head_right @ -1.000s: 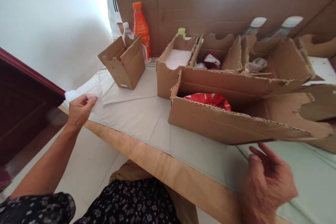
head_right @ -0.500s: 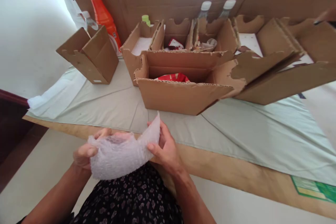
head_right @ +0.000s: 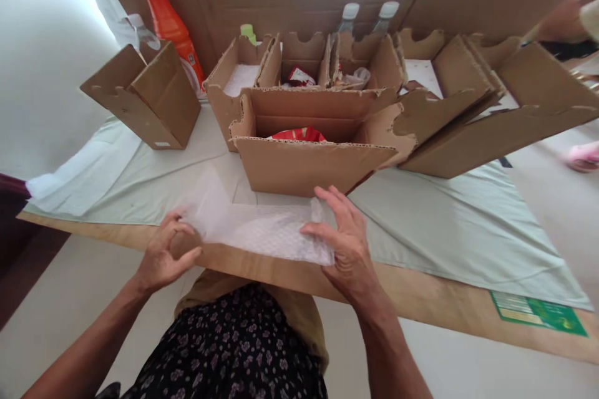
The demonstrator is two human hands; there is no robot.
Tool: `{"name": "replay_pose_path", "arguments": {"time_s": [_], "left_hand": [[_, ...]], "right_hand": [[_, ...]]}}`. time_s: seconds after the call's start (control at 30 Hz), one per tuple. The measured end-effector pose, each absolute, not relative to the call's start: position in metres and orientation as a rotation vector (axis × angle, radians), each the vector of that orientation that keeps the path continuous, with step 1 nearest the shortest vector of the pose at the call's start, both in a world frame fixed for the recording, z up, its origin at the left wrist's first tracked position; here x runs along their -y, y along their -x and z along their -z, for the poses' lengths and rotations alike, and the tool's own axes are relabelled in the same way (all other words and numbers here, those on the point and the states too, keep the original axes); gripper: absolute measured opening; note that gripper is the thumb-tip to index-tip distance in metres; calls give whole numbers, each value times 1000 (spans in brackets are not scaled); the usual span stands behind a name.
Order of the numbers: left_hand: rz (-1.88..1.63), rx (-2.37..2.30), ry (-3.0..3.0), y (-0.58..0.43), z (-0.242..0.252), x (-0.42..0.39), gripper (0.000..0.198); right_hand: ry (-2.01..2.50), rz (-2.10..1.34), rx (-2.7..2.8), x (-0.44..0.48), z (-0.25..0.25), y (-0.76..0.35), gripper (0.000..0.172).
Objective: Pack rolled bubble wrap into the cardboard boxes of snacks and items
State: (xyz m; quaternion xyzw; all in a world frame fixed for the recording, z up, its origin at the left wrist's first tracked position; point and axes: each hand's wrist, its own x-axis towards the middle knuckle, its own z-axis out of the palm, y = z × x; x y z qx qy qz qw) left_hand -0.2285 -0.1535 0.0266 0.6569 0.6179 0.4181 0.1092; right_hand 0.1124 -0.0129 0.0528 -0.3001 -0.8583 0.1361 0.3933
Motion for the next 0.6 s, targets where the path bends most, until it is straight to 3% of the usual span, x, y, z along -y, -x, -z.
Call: {"name": "replay_pose_path", "arguments": {"time_s": [0.17,0.33,0.5,0.6], "left_hand": [[-1391,-1648,-1433,226,-4,175,48],[-1249,-1724,-1447,210,-33,151,91],[-1041,-1928,-1905,154,-60,132,102],[-916,-1832,-2125,117,-49,123,96]], "right_hand": [[820,-163,2355,3,-21,-135,28],[865,-189,2341,12,-13,-143,21],[872,-228,2320,16,-9,-139,23],[901,-268,2335,17,1,-139,27]]}}
